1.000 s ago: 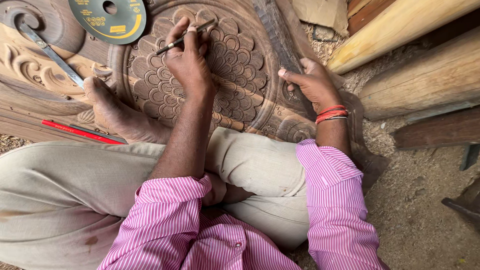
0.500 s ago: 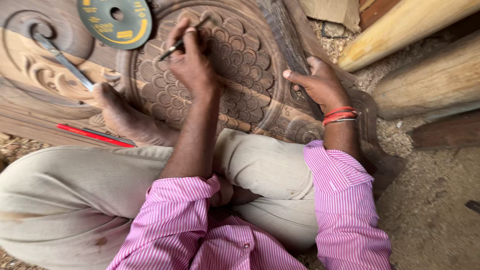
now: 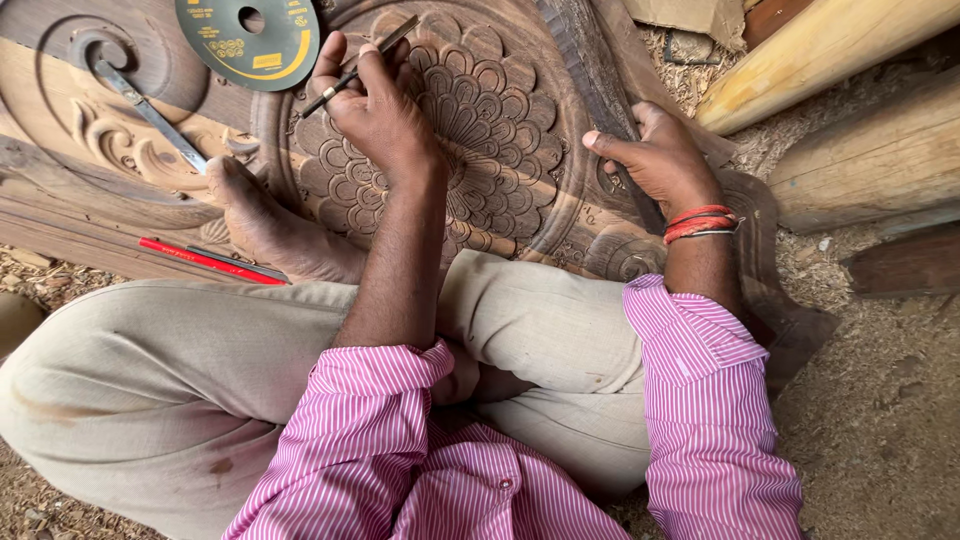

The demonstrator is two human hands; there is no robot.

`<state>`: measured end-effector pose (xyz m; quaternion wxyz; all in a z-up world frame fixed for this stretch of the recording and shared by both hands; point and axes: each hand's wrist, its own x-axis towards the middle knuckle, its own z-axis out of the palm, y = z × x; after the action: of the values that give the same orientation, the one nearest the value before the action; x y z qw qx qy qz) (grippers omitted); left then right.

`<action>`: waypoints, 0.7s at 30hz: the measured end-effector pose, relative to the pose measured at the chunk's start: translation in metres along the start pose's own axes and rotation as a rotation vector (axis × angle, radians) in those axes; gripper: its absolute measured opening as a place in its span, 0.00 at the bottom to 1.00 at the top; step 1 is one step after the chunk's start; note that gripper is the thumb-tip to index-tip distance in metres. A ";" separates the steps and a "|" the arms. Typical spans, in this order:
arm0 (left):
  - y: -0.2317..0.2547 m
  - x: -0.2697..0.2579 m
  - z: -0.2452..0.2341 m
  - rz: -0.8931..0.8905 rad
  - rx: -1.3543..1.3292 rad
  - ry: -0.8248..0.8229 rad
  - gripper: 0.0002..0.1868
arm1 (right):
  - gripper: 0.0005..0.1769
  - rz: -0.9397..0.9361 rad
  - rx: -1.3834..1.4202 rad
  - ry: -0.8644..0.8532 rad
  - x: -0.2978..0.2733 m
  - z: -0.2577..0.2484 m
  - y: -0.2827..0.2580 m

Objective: The person carves intricate floral patterns into a large wooden panel using a chisel and mallet. They sit cross-legged on the floor, striking the chisel repeatedly to shape the wood and remove shavings.

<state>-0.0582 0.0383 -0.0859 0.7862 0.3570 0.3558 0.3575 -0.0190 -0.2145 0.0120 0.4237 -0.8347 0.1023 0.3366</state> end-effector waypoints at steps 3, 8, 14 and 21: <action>0.000 -0.008 -0.001 -0.016 0.183 -0.019 0.12 | 0.41 0.032 -0.010 0.004 -0.002 -0.003 -0.001; 0.009 -0.016 -0.002 0.012 0.130 0.009 0.15 | 0.43 0.017 -0.017 -0.003 0.002 -0.001 0.003; 0.052 0.019 0.005 -0.046 -0.103 0.059 0.17 | 0.48 -0.003 -0.006 -0.011 0.005 -0.004 0.010; 0.086 0.006 0.007 -0.101 -0.104 0.044 0.18 | 0.50 0.011 -0.033 0.001 0.004 -0.003 0.010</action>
<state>-0.0759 0.0834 -0.0145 0.8126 0.2895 0.3715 0.3434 -0.0195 -0.2227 0.0039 0.4081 -0.8410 0.1017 0.3404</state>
